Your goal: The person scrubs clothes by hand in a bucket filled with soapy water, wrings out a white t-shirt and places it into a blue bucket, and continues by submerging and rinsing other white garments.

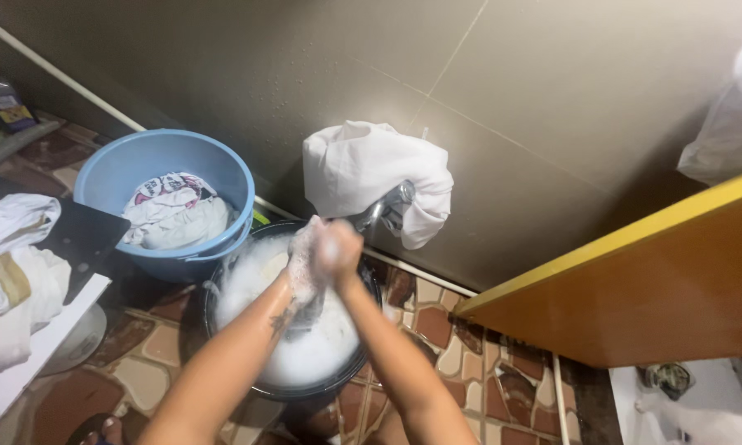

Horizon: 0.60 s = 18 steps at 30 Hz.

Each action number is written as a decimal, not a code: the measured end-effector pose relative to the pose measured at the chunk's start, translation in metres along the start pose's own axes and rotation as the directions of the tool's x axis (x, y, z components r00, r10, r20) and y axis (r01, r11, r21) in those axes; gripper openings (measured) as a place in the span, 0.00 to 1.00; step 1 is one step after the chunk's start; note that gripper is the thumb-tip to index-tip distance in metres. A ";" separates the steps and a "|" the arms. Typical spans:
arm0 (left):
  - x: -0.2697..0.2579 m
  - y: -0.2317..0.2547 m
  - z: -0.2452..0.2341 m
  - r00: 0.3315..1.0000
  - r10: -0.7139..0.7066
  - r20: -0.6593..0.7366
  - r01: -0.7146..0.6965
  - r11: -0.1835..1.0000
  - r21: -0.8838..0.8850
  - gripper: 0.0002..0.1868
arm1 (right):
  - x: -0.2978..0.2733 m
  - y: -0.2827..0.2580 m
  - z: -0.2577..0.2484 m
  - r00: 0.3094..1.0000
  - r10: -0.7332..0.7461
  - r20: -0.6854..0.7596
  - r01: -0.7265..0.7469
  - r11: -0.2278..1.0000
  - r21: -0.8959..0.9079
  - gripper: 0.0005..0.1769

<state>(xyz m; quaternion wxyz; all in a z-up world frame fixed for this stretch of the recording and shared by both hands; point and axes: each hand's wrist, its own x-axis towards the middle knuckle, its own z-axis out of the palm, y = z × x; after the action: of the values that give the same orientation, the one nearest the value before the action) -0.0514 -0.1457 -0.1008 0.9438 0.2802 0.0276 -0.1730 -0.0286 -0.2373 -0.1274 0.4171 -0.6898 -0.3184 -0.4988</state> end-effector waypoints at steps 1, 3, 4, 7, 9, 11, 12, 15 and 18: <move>-0.002 0.002 -0.002 1.000 0.003 -0.003 -0.003 1.000 -0.015 0.15 | 0.001 -0.001 0.000 0.992 0.122 0.025 -0.121 0.992 -0.037 0.15; -0.006 -0.002 -0.004 1.000 -0.008 0.001 0.008 1.000 -0.008 0.14 | 0.004 0.002 -0.009 0.928 0.366 0.065 -0.356 0.926 -0.123 0.18; -0.007 -0.007 -0.003 1.000 -0.020 0.003 0.020 1.000 0.018 0.14 | 0.007 0.002 -0.016 0.872 0.482 0.078 -0.465 0.869 -0.171 0.20; 0.001 -0.009 -0.001 1.000 -0.025 -0.013 0.028 0.979 0.204 0.14 | 0.036 0.000 -0.026 0.729 0.666 0.157 -0.581 0.723 -0.374 0.20; 0.010 -0.011 -0.011 0.989 0.064 -0.134 0.020 0.837 0.546 0.14 | 0.059 -0.016 -0.032 0.683 0.658 0.316 -0.416 0.706 -0.573 0.18; 0.020 -0.018 -0.023 0.930 0.304 -0.204 0.095 0.339 0.936 0.14 | 0.073 -0.044 -0.039 0.858 0.339 0.385 -0.282 0.939 -0.199 0.17; 0.019 -0.025 -0.030 0.876 0.477 -0.070 0.138 -0.109 0.984 0.17 | 0.075 -0.060 -0.045 0.854 0.150 0.499 -0.121 0.989 -0.091 0.31; 0.016 -0.040 -0.043 0.734 0.409 0.541 0.453 -0.889 0.057 0.27 | 0.055 -0.093 -0.029 0.745 -0.043 0.666 0.108 0.993 -0.057 0.33; 0.028 -0.087 0.017 0.286 0.873 0.394 0.909 -0.377 0.176 0.11 | 0.034 -0.074 -0.029 0.864 -0.095 0.495 0.134 0.990 -0.044 0.31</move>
<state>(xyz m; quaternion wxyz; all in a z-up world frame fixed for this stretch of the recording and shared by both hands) -0.0562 -0.2319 -0.1358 0.2411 -0.8466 -0.3246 -0.3461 -0.0934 -0.2289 -0.0713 0.2653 -0.7894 -0.4346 -0.3430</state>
